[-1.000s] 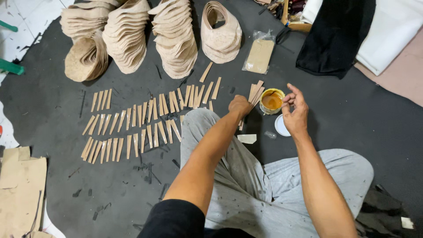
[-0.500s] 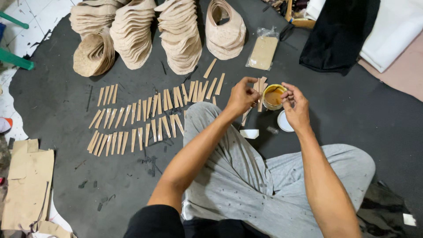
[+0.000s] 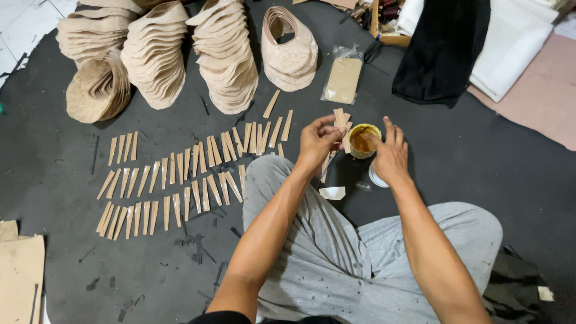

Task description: The person sits on the floor of a workshop and applies glue to flat wooden strips one at a time, dipping or spreading glue from an open container, then lays each coated strip in rows on the floor. Stacks of shaped shoe upper components sit nearby as the person works through the pile of strips.

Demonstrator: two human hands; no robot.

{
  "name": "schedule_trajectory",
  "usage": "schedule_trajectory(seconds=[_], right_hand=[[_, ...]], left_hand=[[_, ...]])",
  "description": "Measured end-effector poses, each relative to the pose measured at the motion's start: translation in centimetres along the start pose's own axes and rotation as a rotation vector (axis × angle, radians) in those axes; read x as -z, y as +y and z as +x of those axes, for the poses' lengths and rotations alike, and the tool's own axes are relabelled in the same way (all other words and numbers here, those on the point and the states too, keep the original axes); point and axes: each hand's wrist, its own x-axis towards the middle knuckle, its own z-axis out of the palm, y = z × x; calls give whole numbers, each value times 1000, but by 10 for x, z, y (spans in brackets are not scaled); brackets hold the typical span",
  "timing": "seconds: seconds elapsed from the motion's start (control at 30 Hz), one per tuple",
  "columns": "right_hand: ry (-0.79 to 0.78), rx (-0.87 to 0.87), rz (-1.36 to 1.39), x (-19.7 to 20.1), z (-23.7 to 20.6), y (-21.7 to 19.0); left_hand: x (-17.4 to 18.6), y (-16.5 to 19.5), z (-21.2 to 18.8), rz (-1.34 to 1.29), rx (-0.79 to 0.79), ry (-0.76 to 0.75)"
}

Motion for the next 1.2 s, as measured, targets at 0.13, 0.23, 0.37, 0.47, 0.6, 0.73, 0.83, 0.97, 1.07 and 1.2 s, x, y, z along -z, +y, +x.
schedule_trajectory(seconds=[0.13,0.23,0.37,0.47,0.6,0.73,0.83,0.97,1.07,1.2], right_hand=[[-147,2,-142,-5,8,-3],[27,78,-106,-8,2,4],[12,47,-53,-9,-9,14],[72,67,-51,-7,-13,19],[36,17,-50,-2,-11,18],[-3,-89,328,7,-12,18],[43,-53,1192,9,-8,17],[54,-15,1122,9,-11,15],[51,-28,1098,9,-11,15],[63,-11,980,10,-10,15]], left_hand=[[2,-3,7,-63,93,-16],[5,-10,11,-109,119,-58],[4,-12,13,-138,147,-105],[2,-6,9,-77,208,-78],[-2,2,1,-58,205,-92],[-6,2,-2,-36,178,-149],[-8,1,-5,23,185,-168],[-14,2,-10,77,211,-214],[-18,1,-13,102,224,-245],[-18,-2,-13,93,226,-279]])
